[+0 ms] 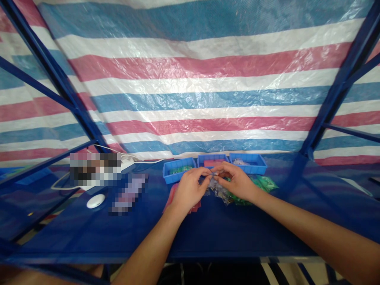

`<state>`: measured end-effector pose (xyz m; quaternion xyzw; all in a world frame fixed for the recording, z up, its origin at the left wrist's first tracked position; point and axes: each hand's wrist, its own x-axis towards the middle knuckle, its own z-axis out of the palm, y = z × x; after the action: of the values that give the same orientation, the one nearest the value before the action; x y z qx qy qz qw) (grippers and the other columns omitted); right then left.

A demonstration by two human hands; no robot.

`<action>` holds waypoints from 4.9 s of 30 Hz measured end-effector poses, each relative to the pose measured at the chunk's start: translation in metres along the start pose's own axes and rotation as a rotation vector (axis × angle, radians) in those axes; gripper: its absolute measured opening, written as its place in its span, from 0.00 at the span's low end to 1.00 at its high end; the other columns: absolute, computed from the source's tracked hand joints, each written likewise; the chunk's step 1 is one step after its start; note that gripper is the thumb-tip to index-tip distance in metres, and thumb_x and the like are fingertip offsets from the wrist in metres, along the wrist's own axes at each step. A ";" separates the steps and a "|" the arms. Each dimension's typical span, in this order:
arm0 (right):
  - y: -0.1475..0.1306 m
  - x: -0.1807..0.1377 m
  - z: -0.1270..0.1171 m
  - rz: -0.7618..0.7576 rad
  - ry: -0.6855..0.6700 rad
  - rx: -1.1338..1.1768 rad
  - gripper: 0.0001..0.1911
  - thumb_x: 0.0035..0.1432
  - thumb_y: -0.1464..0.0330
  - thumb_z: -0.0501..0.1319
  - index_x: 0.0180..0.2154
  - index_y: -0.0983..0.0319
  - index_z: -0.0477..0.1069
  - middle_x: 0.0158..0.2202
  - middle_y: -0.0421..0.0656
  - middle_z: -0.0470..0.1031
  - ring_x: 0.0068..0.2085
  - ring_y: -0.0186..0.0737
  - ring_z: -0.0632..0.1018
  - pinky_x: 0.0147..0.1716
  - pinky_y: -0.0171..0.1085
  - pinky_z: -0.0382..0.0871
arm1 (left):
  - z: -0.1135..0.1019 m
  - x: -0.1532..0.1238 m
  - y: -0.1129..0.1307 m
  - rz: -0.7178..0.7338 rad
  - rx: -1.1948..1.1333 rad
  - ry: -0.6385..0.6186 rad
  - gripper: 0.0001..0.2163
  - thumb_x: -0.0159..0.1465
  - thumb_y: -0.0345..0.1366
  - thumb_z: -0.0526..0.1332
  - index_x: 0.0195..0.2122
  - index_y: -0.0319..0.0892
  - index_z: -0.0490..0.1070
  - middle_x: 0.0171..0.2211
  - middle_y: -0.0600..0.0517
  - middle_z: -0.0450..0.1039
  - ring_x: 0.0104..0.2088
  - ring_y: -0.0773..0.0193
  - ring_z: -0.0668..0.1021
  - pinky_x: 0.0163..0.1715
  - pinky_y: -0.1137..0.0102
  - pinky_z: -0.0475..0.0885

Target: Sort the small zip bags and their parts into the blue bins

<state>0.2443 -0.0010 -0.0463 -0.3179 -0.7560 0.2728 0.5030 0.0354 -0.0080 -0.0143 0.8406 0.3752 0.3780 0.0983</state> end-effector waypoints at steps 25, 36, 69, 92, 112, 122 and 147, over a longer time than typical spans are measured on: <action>0.001 0.000 0.005 0.246 0.001 0.469 0.21 0.56 0.62 0.74 0.49 0.58 0.75 0.41 0.44 0.82 0.42 0.42 0.83 0.45 0.42 0.78 | -0.001 0.000 0.003 -0.117 -0.277 0.027 0.14 0.66 0.32 0.64 0.53 0.45 0.72 0.43 0.51 0.82 0.42 0.61 0.84 0.46 0.68 0.78; 0.000 -0.002 0.007 0.230 -0.061 0.367 0.20 0.57 0.68 0.70 0.51 0.58 0.72 0.41 0.42 0.79 0.42 0.41 0.81 0.45 0.42 0.77 | 0.009 -0.002 -0.001 -0.112 -0.384 0.020 0.19 0.62 0.27 0.65 0.54 0.44 0.68 0.40 0.50 0.79 0.40 0.63 0.82 0.44 0.67 0.79; -0.011 -0.005 0.010 0.200 -0.054 0.301 0.19 0.54 0.71 0.69 0.45 0.57 0.66 0.33 0.36 0.72 0.32 0.35 0.73 0.36 0.36 0.71 | 0.007 -0.002 0.015 -0.095 -0.372 -0.032 0.19 0.58 0.26 0.65 0.51 0.44 0.69 0.37 0.53 0.78 0.34 0.66 0.79 0.35 0.72 0.74; 0.000 0.004 0.004 0.218 0.173 0.337 0.18 0.56 0.60 0.72 0.41 0.57 0.68 0.31 0.37 0.71 0.32 0.36 0.74 0.35 0.38 0.72 | 0.003 0.002 0.008 -0.085 -0.202 0.125 0.06 0.66 0.33 0.64 0.44 0.43 0.72 0.41 0.49 0.78 0.39 0.61 0.80 0.41 0.67 0.76; -0.006 -0.001 0.004 0.118 0.168 0.138 0.14 0.62 0.61 0.69 0.48 0.56 0.75 0.45 0.45 0.79 0.47 0.46 0.80 0.47 0.44 0.79 | 0.004 0.000 0.003 -0.130 -0.266 0.071 0.09 0.70 0.37 0.63 0.49 0.45 0.77 0.46 0.48 0.82 0.44 0.57 0.84 0.49 0.63 0.79; -0.003 0.000 0.003 0.200 0.062 0.281 0.13 0.59 0.59 0.71 0.42 0.58 0.75 0.41 0.43 0.80 0.39 0.42 0.81 0.42 0.42 0.78 | 0.010 0.000 0.002 -0.169 -0.427 0.037 0.13 0.67 0.33 0.64 0.52 0.45 0.69 0.42 0.50 0.83 0.43 0.60 0.85 0.46 0.66 0.79; 0.001 0.001 -0.005 0.026 0.056 0.080 0.10 0.63 0.72 0.62 0.40 0.56 0.82 0.43 0.43 0.78 0.46 0.44 0.79 0.51 0.45 0.73 | 0.001 0.001 0.006 -0.118 -0.220 0.069 0.10 0.68 0.28 0.60 0.43 0.45 0.81 0.40 0.51 0.83 0.39 0.61 0.82 0.42 0.67 0.77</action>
<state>0.2487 0.0012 -0.0448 -0.3148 -0.7258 0.3003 0.5329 0.0400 -0.0116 -0.0112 0.7878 0.3832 0.4390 0.1992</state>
